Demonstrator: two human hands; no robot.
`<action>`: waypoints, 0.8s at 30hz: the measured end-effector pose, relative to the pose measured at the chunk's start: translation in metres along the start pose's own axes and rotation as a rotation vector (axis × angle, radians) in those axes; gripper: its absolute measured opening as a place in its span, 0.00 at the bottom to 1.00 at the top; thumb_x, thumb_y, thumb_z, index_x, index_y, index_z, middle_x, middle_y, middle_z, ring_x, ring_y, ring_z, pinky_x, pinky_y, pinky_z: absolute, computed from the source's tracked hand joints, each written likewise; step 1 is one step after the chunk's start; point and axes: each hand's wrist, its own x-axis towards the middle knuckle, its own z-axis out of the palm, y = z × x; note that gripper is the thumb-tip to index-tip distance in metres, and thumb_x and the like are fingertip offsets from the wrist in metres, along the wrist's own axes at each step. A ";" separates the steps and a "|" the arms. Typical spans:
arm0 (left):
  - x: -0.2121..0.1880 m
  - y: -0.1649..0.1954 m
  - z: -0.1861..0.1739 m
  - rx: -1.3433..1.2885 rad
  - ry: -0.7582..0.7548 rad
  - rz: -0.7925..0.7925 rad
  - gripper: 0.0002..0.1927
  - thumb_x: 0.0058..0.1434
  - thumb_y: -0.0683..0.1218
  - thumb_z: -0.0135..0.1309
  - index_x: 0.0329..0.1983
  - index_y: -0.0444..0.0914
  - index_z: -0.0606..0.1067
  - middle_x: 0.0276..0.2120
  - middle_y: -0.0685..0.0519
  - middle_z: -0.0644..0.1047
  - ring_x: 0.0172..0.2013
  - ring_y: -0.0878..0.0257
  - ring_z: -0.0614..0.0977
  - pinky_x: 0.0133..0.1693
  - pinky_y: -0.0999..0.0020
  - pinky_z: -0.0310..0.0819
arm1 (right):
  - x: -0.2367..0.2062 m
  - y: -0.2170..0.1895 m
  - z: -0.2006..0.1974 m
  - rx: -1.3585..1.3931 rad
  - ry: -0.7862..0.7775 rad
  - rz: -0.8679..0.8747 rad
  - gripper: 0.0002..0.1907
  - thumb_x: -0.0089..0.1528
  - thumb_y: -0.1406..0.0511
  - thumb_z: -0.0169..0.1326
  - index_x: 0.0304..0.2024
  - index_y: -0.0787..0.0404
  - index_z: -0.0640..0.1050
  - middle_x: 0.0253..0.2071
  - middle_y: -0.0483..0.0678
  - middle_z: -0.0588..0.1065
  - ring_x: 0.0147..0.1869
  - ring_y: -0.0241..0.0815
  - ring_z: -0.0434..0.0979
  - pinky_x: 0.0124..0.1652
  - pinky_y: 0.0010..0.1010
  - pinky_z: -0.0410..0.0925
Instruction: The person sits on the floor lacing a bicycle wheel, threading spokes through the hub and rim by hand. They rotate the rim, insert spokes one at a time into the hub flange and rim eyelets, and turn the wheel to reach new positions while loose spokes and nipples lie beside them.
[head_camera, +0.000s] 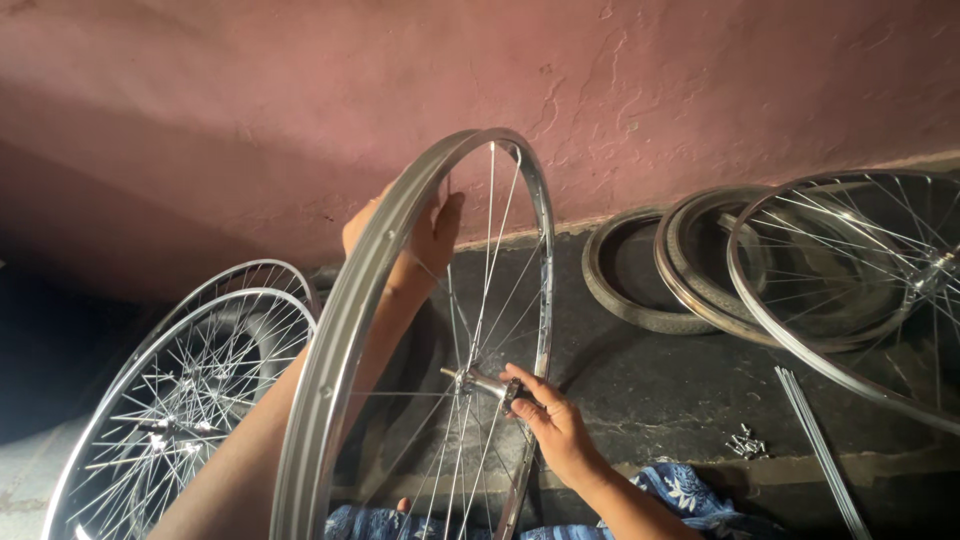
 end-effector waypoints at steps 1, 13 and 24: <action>-0.002 0.000 0.007 -0.174 0.044 0.033 0.13 0.66 0.51 0.60 0.44 0.38 0.77 0.32 0.50 0.80 0.33 0.58 0.84 0.35 0.63 0.79 | -0.001 -0.001 -0.002 -0.011 -0.002 0.001 0.25 0.66 0.69 0.52 0.67 0.56 0.72 0.57 0.45 0.77 0.45 0.35 0.76 0.49 0.29 0.73; -0.035 -0.036 0.020 -1.918 -0.415 -0.596 0.19 0.72 0.51 0.52 0.59 0.36 0.73 0.47 0.54 0.81 0.50 0.68 0.82 0.53 0.73 0.76 | -0.001 -0.010 -0.012 -0.086 -0.040 -0.062 0.23 0.66 0.67 0.53 0.65 0.56 0.73 0.57 0.45 0.77 0.49 0.34 0.77 0.50 0.29 0.74; -0.136 -0.041 -0.136 -1.560 -0.589 -0.739 0.20 0.71 0.46 0.51 0.60 0.29 0.74 0.51 0.39 0.79 0.58 0.51 0.78 0.63 0.53 0.67 | -0.006 -0.016 -0.019 -0.245 -0.013 -0.175 0.06 0.64 0.69 0.57 0.44 0.60 0.82 0.56 0.46 0.74 0.56 0.36 0.74 0.50 0.27 0.71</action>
